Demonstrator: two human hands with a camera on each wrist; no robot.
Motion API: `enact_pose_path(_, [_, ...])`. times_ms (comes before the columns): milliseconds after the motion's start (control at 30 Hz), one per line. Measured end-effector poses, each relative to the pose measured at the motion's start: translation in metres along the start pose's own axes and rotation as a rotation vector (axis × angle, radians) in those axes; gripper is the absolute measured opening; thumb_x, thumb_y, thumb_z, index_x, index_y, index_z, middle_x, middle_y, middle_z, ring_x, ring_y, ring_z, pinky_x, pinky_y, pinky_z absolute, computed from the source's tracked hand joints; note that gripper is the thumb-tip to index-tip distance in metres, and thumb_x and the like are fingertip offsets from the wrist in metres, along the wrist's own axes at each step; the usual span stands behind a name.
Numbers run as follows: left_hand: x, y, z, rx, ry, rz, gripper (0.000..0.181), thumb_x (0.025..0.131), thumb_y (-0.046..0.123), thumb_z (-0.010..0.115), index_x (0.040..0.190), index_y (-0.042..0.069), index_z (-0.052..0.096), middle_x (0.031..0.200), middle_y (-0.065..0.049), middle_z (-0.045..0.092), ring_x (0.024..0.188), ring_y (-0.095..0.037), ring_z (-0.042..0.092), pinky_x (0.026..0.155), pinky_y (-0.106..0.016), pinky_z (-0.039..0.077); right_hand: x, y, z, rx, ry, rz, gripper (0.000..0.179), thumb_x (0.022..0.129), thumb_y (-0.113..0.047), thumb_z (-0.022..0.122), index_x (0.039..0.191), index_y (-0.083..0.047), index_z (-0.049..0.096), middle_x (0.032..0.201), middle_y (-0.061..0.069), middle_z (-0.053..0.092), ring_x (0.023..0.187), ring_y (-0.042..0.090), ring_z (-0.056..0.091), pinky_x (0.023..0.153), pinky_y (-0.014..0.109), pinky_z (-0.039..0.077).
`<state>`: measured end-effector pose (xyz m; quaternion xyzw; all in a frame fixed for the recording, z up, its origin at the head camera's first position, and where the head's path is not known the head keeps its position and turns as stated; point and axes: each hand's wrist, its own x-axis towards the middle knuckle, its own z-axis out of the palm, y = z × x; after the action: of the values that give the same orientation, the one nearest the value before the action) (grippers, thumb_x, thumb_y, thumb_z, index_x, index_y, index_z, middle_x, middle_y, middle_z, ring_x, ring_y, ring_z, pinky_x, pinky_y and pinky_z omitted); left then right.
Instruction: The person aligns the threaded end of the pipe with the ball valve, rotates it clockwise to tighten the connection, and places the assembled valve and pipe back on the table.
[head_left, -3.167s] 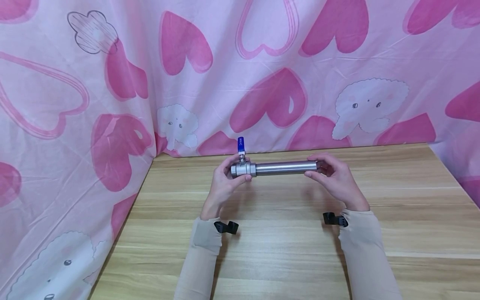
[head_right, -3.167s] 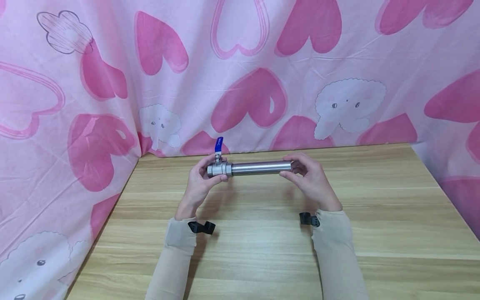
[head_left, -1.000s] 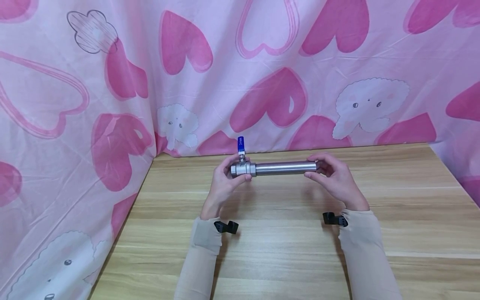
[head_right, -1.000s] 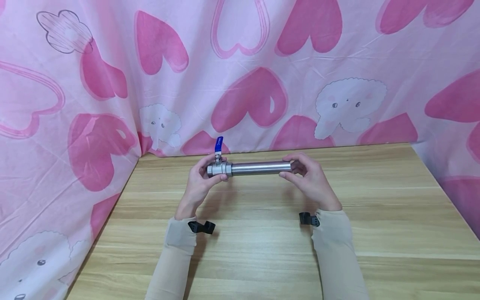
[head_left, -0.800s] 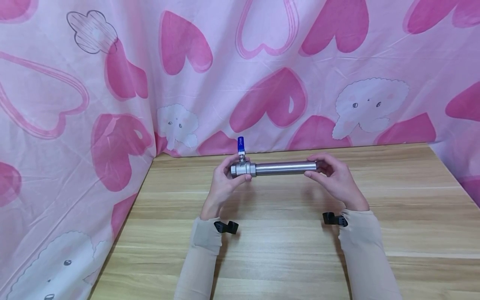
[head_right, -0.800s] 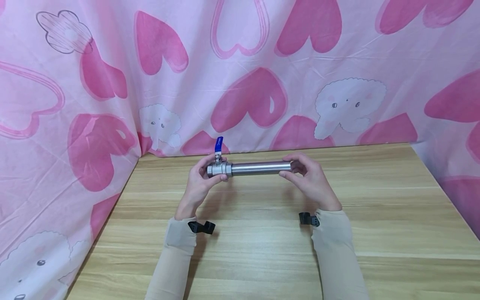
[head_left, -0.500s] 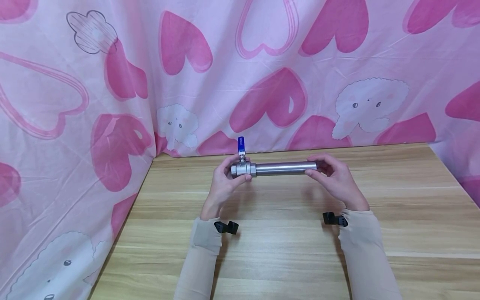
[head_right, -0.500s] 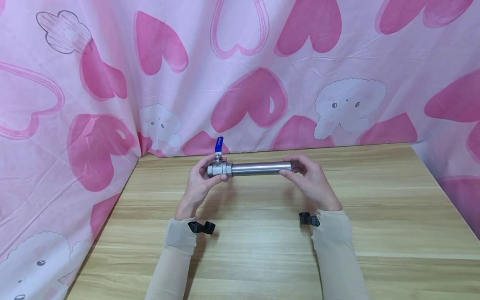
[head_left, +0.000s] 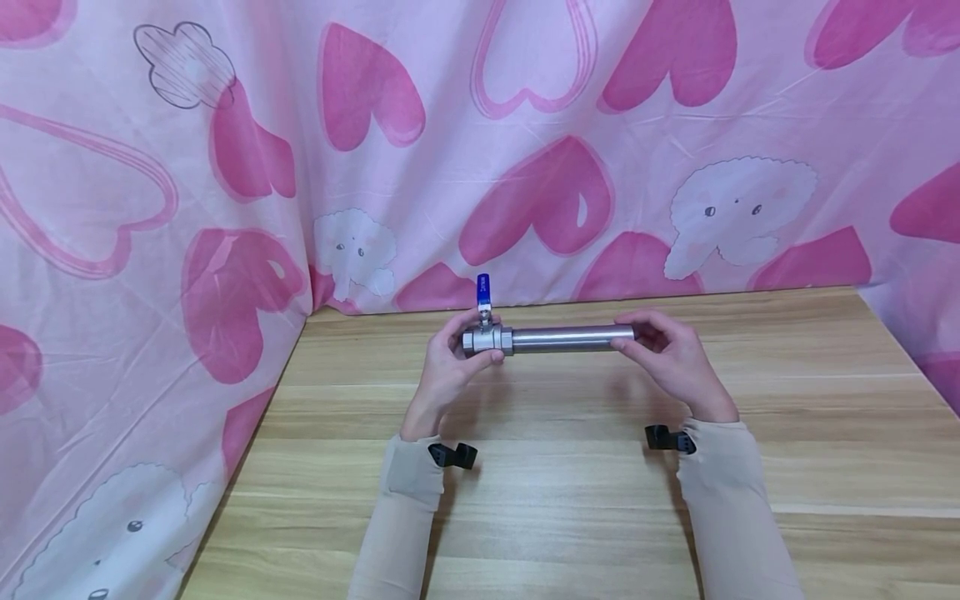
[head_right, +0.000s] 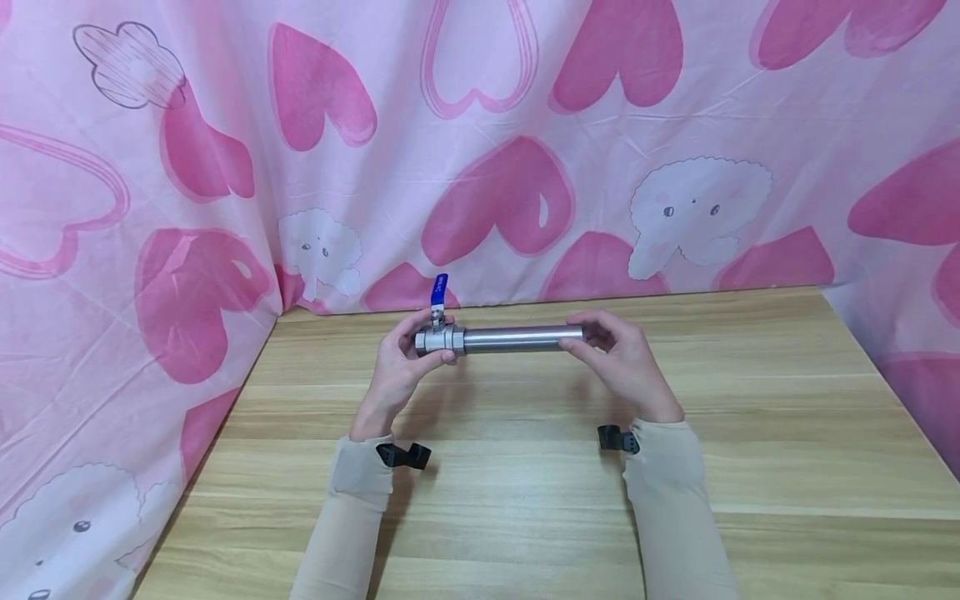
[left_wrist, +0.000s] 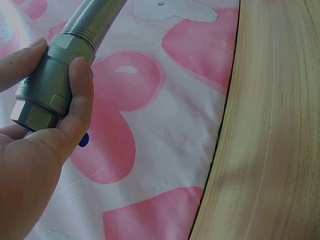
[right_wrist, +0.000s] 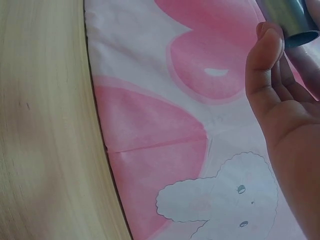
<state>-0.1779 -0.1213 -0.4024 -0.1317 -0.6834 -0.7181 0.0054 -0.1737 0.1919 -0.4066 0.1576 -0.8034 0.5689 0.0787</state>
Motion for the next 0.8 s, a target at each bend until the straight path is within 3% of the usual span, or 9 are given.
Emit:
enact_pose_path(267, [0.0004,0.0006,0.0006,0.005,-0.003,0.002,0.063,0.074,-0.010,0.074,0.132,0.003,0.052,0.128,-0.021,0.060,0.110,-0.018,0.060,0.097,-0.022,0.050,-0.0001,-0.0024,0.0000,0.064,-0.018,-0.009,0.040,0.080,-0.002,0.076,0.118,-0.003,0.062,0.109,-0.006,0.062,0.089,0.007,0.060,0.079,0.011,0.052])
enact_pose_path(500, [0.0001,0.0006,0.0004,0.012,0.003,-0.011,0.063,0.075,-0.009,0.074,0.133,0.005,0.052,0.129,-0.020,0.059,0.111,-0.020,0.059,0.097,-0.022,0.050,-0.0003,-0.0006,0.0006,0.079,-0.041,-0.048,0.046,0.077,0.006,0.076,0.119,-0.002,0.060,0.115,0.003,0.059,0.089,0.009,0.059,0.079,0.011,0.052])
enact_pose_path(800, [0.0004,0.0006,0.0001,0.026,0.006,-0.023,0.064,0.075,-0.008,0.074,0.134,0.007,0.052,0.129,-0.018,0.060,0.114,-0.022,0.058,0.099,-0.023,0.049,0.0006,0.0009,0.0003,0.104,-0.041,-0.088,0.045,0.076,0.015,0.071,0.117,0.004,0.056,0.115,-0.006,0.059,0.095,0.003,0.060,0.086,0.011,0.051])
